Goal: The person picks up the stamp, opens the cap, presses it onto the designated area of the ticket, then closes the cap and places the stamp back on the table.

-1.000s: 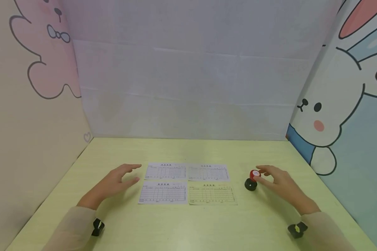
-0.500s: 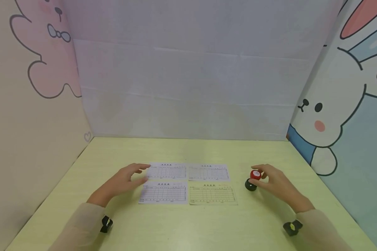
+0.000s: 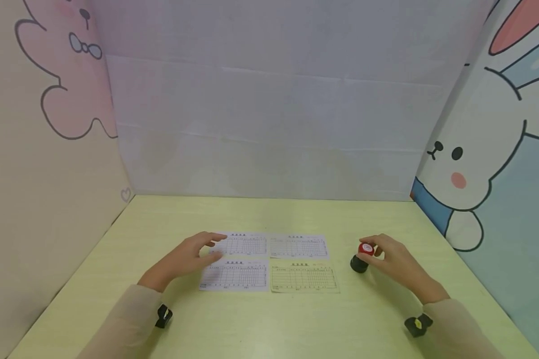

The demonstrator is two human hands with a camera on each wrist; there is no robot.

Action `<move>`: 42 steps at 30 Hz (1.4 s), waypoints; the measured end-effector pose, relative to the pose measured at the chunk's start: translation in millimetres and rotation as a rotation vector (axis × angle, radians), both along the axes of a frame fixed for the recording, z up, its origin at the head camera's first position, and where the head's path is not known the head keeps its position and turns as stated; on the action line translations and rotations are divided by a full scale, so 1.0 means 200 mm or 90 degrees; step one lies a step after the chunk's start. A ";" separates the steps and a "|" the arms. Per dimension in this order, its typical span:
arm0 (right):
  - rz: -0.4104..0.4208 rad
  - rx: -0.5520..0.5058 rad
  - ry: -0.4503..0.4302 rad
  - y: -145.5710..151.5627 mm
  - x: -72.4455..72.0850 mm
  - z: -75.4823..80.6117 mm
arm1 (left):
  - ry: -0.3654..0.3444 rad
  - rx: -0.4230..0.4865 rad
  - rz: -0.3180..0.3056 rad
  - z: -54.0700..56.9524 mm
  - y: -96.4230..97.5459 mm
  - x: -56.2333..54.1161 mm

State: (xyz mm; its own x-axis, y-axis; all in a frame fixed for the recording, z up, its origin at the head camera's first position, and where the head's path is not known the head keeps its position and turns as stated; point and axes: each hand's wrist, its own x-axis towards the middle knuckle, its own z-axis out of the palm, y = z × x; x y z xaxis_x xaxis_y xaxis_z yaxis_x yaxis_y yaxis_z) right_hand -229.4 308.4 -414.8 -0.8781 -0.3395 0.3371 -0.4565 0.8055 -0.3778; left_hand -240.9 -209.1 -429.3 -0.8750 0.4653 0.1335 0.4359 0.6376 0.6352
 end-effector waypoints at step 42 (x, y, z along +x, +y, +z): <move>-0.002 -0.234 -0.260 -0.24 0.00 0.02 | -0.030 0.062 -0.023 -0.01 0.45 0.03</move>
State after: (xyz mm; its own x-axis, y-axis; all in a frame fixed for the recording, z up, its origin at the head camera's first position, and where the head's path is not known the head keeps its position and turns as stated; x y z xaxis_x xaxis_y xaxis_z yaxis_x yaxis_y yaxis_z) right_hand -230.2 259.4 -410.6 -0.9633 -0.2607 0.0640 -0.2111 0.5886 -0.7804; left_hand -234.3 -120.0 -431.7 -0.8641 0.4836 0.1394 0.4263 0.5559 0.7136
